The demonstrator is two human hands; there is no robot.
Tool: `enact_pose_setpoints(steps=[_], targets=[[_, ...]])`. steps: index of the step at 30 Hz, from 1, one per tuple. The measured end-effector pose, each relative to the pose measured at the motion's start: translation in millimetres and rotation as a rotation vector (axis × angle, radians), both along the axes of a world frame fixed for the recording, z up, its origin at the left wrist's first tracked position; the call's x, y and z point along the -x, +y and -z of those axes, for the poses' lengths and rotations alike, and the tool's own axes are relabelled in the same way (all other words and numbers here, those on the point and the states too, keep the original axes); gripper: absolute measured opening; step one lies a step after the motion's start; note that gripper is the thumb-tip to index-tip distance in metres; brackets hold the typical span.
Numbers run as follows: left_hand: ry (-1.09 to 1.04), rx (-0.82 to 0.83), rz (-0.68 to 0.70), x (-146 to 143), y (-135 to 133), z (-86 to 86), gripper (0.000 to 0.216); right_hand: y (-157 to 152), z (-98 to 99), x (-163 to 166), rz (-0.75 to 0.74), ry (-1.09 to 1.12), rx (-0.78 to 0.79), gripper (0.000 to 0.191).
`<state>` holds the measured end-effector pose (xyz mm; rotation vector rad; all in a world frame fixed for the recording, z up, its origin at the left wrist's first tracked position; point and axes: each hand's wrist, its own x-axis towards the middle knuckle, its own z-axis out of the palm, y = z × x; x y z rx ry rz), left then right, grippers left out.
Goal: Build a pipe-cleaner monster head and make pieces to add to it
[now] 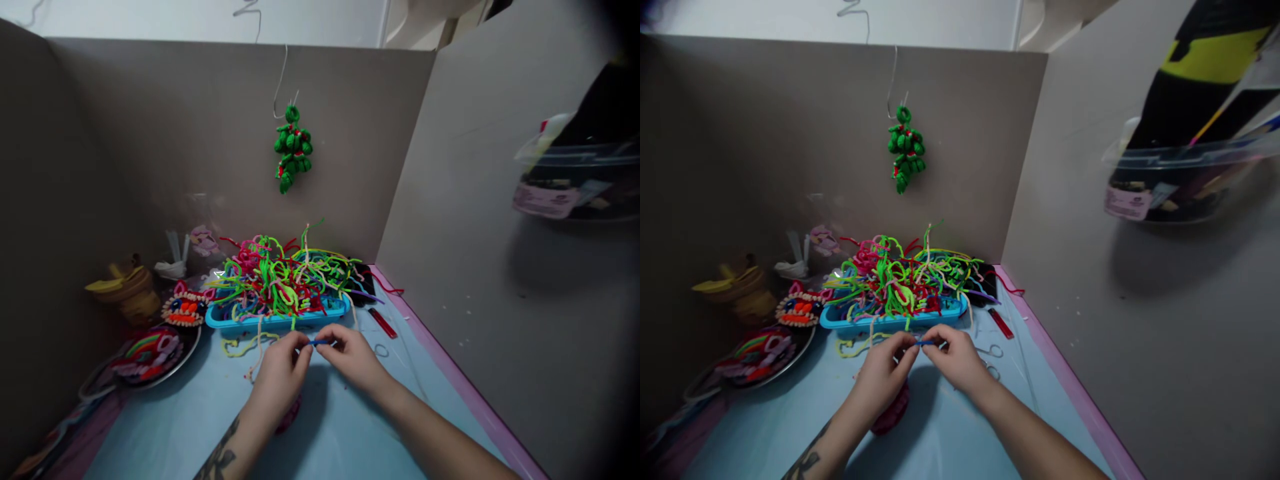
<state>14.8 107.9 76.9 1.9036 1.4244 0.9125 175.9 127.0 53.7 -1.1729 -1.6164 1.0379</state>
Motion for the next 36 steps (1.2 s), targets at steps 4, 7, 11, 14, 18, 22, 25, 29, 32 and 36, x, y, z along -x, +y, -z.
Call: enact_pose_setpoints(steps=[4,7,11,14,18,22,25,29,32,36], targets=[[-0.012,-0.027,0.016,-0.9,0.3,3.6,0.018,-0.6,1.0,1.2,-0.008,0.011,0.004,0.015],[0.010,-0.076,0.004,1.0,1.4,7.2,0.019,-0.1,3.1,1.2,0.016,0.033,0.016,0.022],[0.093,-0.124,-0.042,4.0,2.2,9.2,0.020,0.5,2.8,1.4,0.034,0.012,0.009,0.021],[0.180,-0.166,-0.058,4.2,1.3,10.7,0.018,0.1,2.0,2.2,0.039,-0.001,0.012,0.020],[0.366,-0.262,-0.086,2.3,-0.9,15.7,0.016,-0.1,4.3,2.9,0.050,-0.016,0.021,0.020],[0.508,-0.326,-0.109,0.8,-2.1,18.2,0.020,1.0,7.0,2.4,0.071,-0.017,0.013,0.016],[0.416,-0.327,-0.084,0.1,-2.4,15.0,0.020,1.5,6.5,2.2,0.071,-0.002,0.007,0.012],[0.146,-0.226,-0.035,-0.8,-2.2,8.4,0.019,0.2,4.1,2.7,0.060,0.053,0.011,0.010],[0.037,-0.166,-0.033,-2.0,-1.6,7.1,0.018,-1.7,2.8,3.4,0.074,0.107,0.015,0.010],[-0.093,-0.058,-0.057,-6.2,-2.1,10.4,0.017,-3.6,2.5,5.6,0.088,0.212,0.081,0.009]])
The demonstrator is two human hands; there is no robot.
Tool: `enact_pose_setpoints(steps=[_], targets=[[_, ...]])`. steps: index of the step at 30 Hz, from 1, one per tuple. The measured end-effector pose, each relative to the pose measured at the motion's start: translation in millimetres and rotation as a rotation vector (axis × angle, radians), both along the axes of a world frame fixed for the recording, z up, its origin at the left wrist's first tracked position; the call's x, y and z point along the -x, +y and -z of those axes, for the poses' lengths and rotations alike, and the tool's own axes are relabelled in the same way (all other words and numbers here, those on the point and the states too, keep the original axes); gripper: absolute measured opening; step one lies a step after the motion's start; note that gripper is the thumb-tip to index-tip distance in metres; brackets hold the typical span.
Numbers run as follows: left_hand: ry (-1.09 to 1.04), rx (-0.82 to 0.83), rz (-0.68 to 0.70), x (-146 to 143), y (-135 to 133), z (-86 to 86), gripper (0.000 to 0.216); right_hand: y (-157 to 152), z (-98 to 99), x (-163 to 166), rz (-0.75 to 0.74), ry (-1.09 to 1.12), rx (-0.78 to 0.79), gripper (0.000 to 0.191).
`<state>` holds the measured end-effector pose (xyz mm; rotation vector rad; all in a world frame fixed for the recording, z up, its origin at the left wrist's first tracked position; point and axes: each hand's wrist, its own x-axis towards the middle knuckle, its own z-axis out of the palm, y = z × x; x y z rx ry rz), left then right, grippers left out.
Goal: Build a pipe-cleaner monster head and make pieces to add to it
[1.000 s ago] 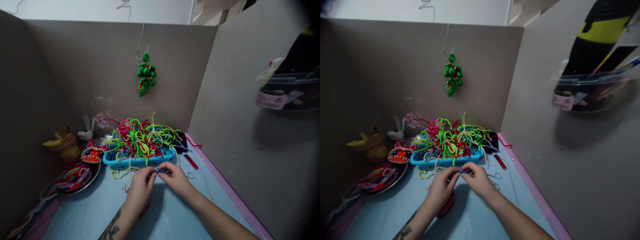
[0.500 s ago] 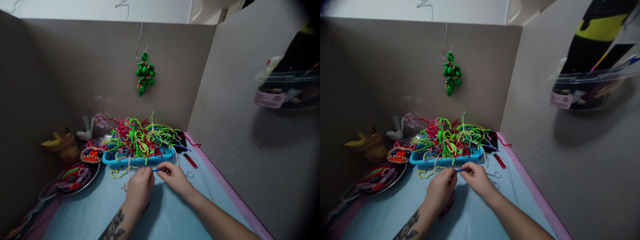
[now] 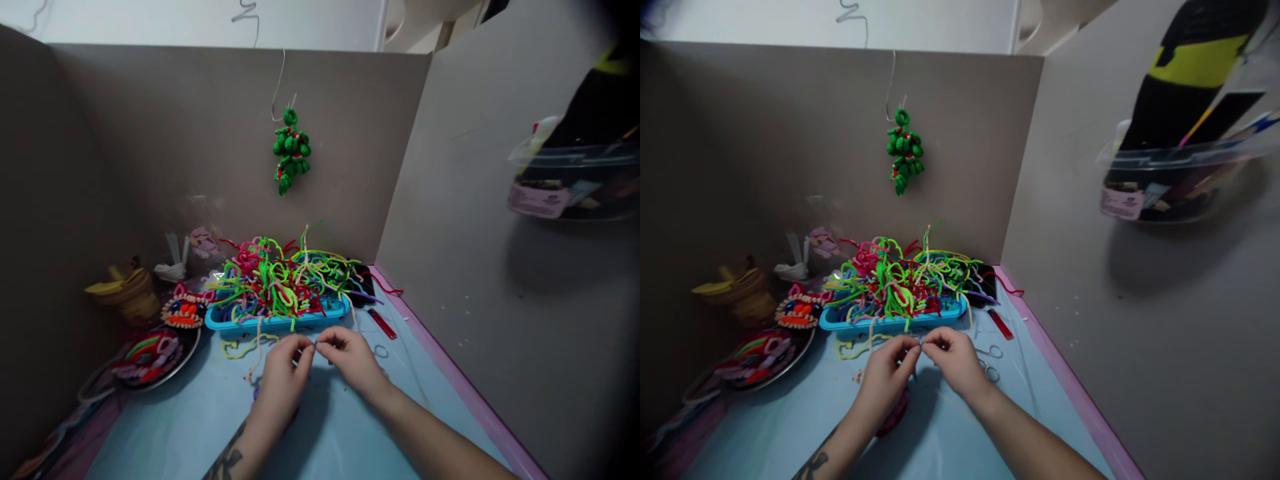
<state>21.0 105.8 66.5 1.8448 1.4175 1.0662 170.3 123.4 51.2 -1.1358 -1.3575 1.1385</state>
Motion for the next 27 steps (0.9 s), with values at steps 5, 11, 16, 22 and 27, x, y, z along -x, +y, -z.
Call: enact_pose_setpoints(steps=[5,11,16,22,27], targets=[[-0.262,0.120,-0.004,-9.4,-2.7,7.9,0.018,-2.3,2.0,7.6,0.036,0.228,0.116,0.016],[-0.372,0.184,-0.050,-14.0,-3.1,17.7,0.023,-6.9,3.8,14.0,0.063,0.455,0.268,0.030],[-0.309,0.160,-0.029,-12.3,-2.5,9.2,0.026,-8.4,6.2,13.7,0.074,0.431,0.222,0.027],[-0.339,0.223,-0.021,-6.2,-2.5,-11.3,0.028,-11.3,-3.3,5.4,0.083,0.038,-0.162,0.017],[-0.434,0.327,0.002,-5.6,-3.5,-13.9,0.030,-14.4,-15.5,-2.9,0.154,-0.092,-0.315,0.011]])
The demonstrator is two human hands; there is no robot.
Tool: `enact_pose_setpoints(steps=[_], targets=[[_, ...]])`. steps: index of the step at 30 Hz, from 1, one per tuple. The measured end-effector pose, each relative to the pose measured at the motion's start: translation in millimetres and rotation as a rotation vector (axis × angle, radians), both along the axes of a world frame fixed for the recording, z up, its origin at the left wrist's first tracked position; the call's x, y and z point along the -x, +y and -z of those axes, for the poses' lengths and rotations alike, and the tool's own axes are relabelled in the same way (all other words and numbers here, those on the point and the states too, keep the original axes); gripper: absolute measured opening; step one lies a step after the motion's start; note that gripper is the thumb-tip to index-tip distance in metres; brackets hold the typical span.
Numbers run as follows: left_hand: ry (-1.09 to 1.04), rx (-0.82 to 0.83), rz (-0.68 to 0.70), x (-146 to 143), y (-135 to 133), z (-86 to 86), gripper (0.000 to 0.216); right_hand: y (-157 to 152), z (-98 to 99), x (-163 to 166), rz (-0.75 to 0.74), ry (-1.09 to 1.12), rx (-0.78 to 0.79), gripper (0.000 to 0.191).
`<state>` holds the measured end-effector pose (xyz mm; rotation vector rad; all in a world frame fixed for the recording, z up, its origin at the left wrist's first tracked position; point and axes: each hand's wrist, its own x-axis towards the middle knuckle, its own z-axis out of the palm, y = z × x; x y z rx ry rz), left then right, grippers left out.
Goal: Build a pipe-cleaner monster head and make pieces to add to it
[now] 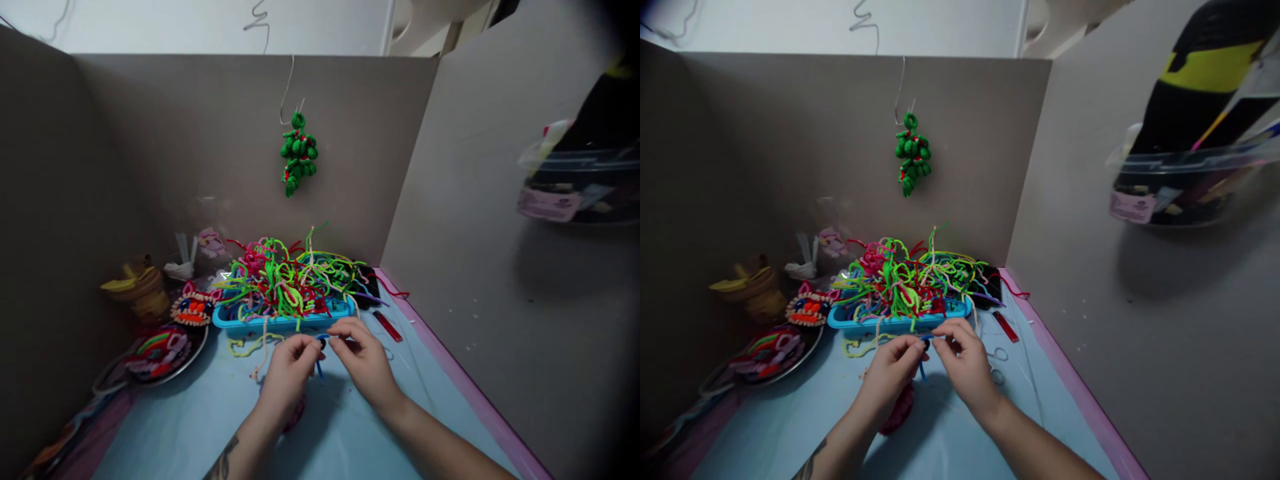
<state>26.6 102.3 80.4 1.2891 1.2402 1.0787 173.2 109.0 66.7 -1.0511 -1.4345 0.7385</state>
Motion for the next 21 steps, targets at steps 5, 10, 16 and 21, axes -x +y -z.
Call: enact_pose_setpoints(steps=[5,10,16,21], targets=[[-0.065,0.034,0.004,-0.8,0.0,3.4,0.034,-0.9,-4.0,-2.4,0.015,-0.096,-0.071,0.010],[-0.075,0.054,-0.003,0.5,0.4,0.6,0.036,-1.9,-0.4,-1.0,0.027,-0.128,-0.114,0.015],[-0.109,0.040,-0.027,1.9,2.1,0.5,0.036,-3.8,0.8,1.2,0.004,-0.085,-0.057,0.017],[-0.136,0.009,-0.049,3.0,3.3,5.9,0.035,-5.4,1.9,3.3,-0.020,-0.081,-0.025,0.019]])
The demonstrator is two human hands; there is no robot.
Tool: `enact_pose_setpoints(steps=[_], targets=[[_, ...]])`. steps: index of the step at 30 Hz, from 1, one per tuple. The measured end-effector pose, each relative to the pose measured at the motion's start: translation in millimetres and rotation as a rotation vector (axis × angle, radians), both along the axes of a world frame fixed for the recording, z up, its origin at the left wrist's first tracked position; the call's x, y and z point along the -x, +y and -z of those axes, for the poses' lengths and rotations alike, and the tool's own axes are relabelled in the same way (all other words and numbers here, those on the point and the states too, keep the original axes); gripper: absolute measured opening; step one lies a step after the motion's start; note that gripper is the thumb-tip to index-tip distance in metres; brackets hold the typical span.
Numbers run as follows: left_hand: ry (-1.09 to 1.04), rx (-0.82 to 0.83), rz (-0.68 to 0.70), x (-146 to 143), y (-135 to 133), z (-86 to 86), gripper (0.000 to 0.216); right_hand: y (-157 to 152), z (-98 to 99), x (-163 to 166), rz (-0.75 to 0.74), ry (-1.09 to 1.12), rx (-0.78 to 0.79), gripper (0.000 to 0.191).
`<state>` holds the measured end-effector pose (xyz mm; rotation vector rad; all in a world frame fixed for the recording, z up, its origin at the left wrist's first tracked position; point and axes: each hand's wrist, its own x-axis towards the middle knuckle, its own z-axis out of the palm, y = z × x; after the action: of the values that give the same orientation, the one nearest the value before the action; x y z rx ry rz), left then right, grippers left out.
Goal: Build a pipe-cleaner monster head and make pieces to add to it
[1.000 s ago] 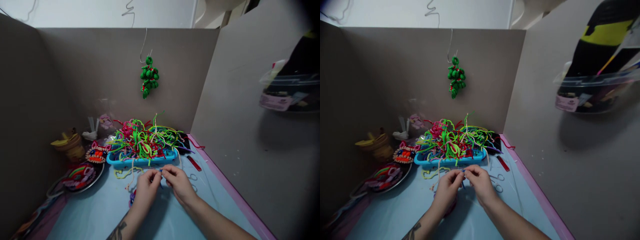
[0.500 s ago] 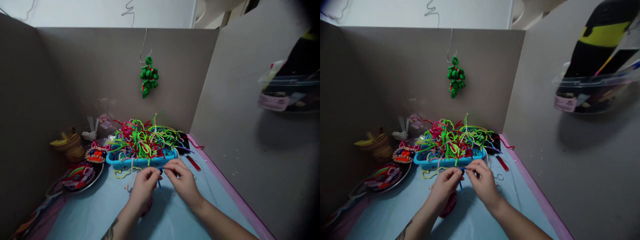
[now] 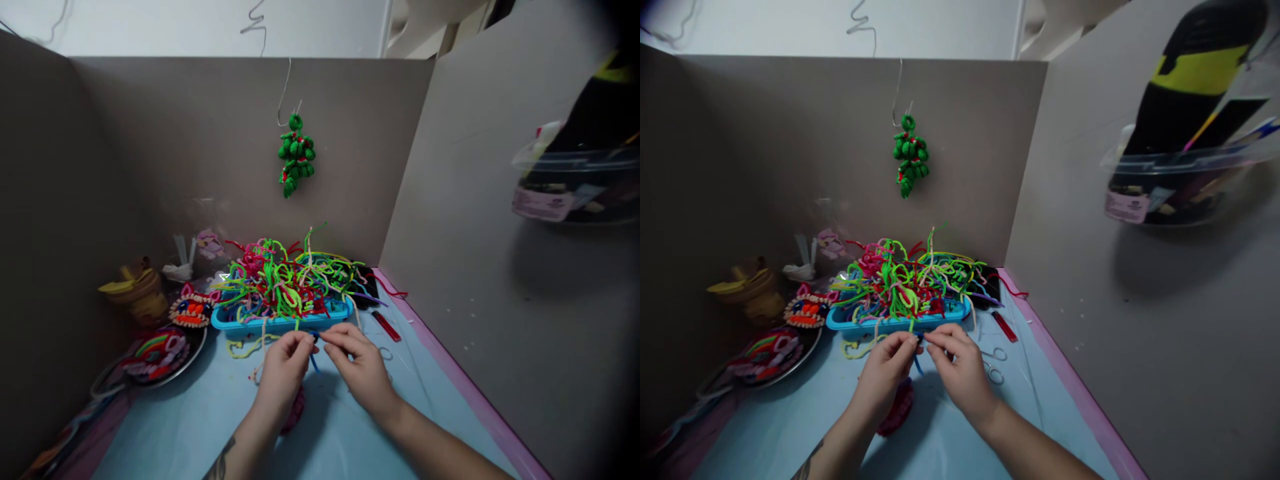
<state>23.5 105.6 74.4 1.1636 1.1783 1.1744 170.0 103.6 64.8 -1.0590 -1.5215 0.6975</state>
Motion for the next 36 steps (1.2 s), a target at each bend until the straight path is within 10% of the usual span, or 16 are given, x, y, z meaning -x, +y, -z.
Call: enact_pose_setpoints(steps=[11,25,36], targets=[[-0.041,-0.010,-0.049,-1.7,-1.0,0.4,0.031,-3.8,0.3,4.6,-0.103,0.007,0.057,0.026],[0.555,-0.409,0.078,0.7,-6.5,1.4,0.021,8.8,-17.9,-9.7,-0.087,-0.117,0.072,0.015],[0.563,-0.395,0.099,-0.5,-4.6,3.2,0.019,7.7,-12.8,-7.0,-0.143,-0.133,0.121,0.016]])
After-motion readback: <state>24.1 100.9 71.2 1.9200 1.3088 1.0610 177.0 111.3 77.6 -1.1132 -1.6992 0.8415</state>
